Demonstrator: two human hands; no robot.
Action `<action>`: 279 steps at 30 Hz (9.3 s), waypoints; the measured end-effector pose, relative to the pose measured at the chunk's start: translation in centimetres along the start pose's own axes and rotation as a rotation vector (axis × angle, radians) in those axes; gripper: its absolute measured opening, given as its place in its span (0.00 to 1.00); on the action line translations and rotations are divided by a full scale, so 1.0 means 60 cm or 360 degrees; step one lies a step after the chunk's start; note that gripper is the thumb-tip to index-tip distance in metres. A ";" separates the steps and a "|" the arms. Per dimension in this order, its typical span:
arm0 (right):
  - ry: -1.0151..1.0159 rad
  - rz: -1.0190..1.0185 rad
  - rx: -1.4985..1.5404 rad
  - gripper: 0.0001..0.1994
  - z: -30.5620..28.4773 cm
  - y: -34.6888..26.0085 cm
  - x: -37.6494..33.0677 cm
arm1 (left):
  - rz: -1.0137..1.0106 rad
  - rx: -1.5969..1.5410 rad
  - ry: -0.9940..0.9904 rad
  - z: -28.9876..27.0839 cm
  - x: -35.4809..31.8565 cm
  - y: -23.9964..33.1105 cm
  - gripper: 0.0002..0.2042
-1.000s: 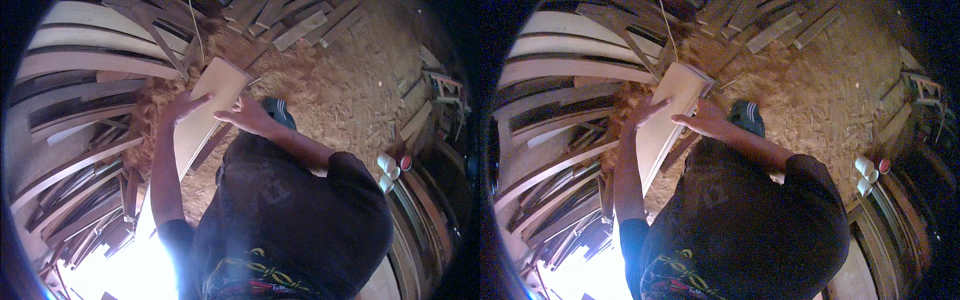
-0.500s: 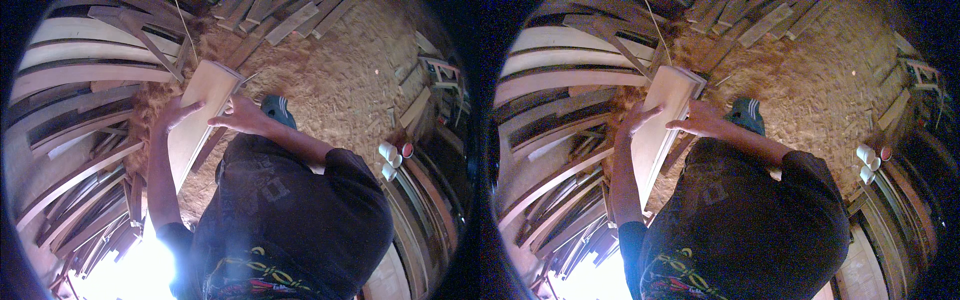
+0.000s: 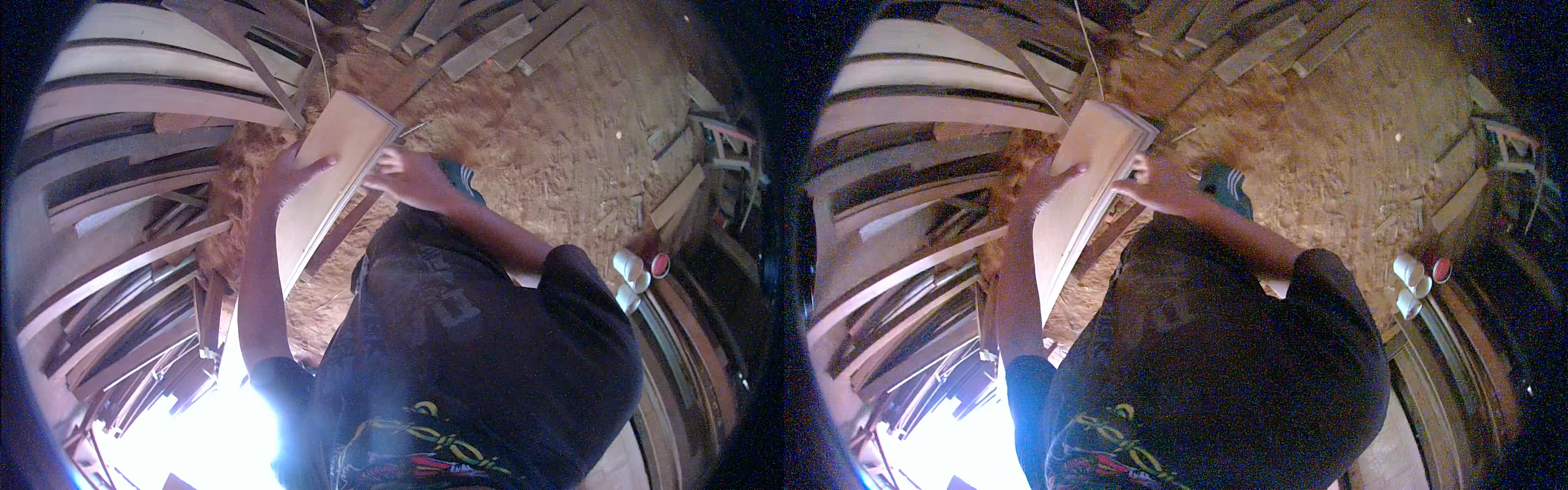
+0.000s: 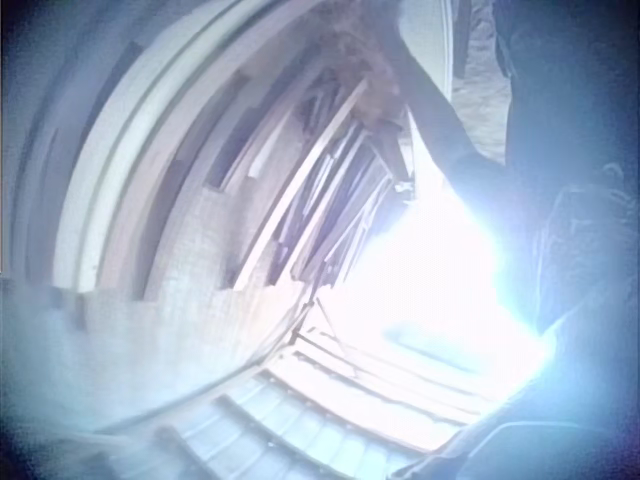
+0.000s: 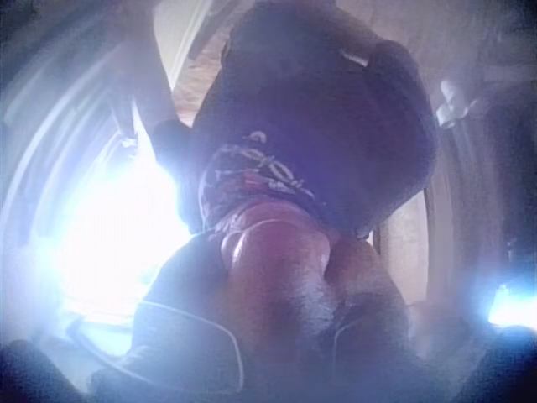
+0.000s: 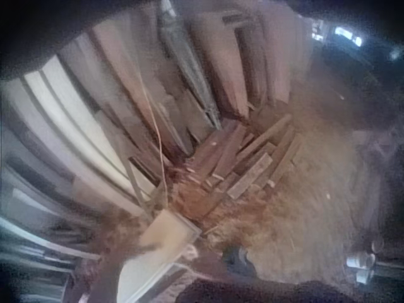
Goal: The person picks up a long wooden plank, places it on a workbench, and uses a tape measure and pencil to mark measurements along its length. The person repeatedly measures and marks the plank multiple times.
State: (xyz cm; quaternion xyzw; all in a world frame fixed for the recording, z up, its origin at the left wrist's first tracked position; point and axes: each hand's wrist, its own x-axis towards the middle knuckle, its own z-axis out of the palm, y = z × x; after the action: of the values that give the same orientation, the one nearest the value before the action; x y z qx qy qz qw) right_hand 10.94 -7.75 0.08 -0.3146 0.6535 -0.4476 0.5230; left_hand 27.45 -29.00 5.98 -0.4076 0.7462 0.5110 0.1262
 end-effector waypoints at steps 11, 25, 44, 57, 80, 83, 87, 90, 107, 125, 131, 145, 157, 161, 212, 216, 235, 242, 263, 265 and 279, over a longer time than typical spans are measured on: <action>0.0353 -0.0732 -0.0811 0.28 -0.089 -0.004 0.032 | 0.0144 0.1017 0.0687 0.080 -0.146 -0.074 0.69; 0.0474 -0.0932 -0.0658 0.20 -0.085 0.003 0.036 | 0.0042 0.1318 0.0814 0.099 -0.140 -0.070 0.62; -0.0397 -0.0459 -0.1032 0.27 -0.197 -0.052 0.076 | 0.0093 0.0579 0.0975 0.174 -0.128 -0.116 0.64; -0.0554 -0.1245 -0.0968 0.18 0.126 -0.291 0.156 | -0.0276 -0.0485 0.2254 0.366 -0.347 -0.199 0.43; -0.2060 -0.1473 -0.1244 0.15 1.139 -0.114 -0.240 | -0.1187 -0.2107 0.3465 0.657 -0.761 -0.691 0.36; -0.2042 -0.1625 -0.1311 0.15 1.277 -0.111 -0.236 | -0.1137 -0.2208 0.3460 0.614 -0.795 -0.780 0.35; -0.2153 -0.1359 -0.1198 0.15 1.465 -0.111 -0.252 | -0.1094 -0.2310 0.3593 0.535 -0.897 -0.896 0.34; -0.2220 -0.1480 -0.1176 0.17 1.589 -0.114 -0.255 | -0.1128 -0.2104 0.3606 0.470 -0.979 -0.992 0.32; -0.1304 -0.1494 -0.1546 0.30 1.946 0.000 -0.180 | -0.0188 -0.2371 0.2678 0.140 -1.282 -1.505 0.33; -0.1948 -0.0936 -0.1744 0.34 2.447 0.018 -0.296 | -0.0651 -0.1923 0.2708 -0.143 -1.468 -1.803 0.31; -0.2013 -0.0871 -0.1640 0.30 2.456 0.014 -0.299 | -0.0824 -0.1893 0.2178 -0.170 -1.569 -1.769 0.38; -0.2047 -0.0632 -0.1718 0.27 2.499 -0.015 -0.323 | -0.0567 -0.2526 0.1961 -0.164 -1.645 -1.849 0.43; -0.1820 -0.0144 -0.2038 0.38 2.688 -0.011 -0.408 | 0.0235 -0.3056 0.1825 -0.179 -1.648 -1.962 0.45; -0.1755 -0.0128 -0.2119 0.39 2.702 -0.016 -0.418 | 0.0255 -0.3140 0.1631 -0.193 -1.669 -1.978 0.47; -0.0701 -0.1204 -0.1256 0.20 2.655 0.090 -0.438 | -0.0733 0.0117 0.2266 -0.256 -1.864 -2.479 0.38; -0.0433 -0.1403 -0.0703 0.15 2.652 0.096 -0.427 | -0.0554 0.0396 0.2484 -0.207 -1.895 -2.513 0.32; -0.0651 -0.0141 0.0015 0.26 2.228 0.264 -0.741 | 0.0512 -0.1061 0.1393 0.006 -1.692 -1.817 0.50; -0.0213 -0.0339 0.0972 0.21 2.069 0.333 -0.816 | 0.1014 -0.0125 0.0309 -0.017 -1.580 -1.650 0.47; 0.1355 0.1871 0.1078 0.36 2.452 0.931 -1.389 | 0.0009 0.0959 -0.0973 0.113 -1.318 -2.044 0.28; 0.1442 0.1749 0.1091 0.35 2.439 0.960 -1.347 | 0.0085 0.1150 -0.1024 0.137 -1.300 -2.022 0.26; 0.2488 0.1596 0.0917 0.30 1.931 1.058 -1.528 | 0.0453 0.0067 -0.1387 0.661 -1.211 -1.407 0.18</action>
State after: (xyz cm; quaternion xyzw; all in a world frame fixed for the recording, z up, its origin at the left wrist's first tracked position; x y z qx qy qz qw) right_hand 149.74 68.71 -27.18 0.5265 0.7400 -0.3984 0.1285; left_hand 126.82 27.89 -23.47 -0.0455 0.6823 0.6318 0.3650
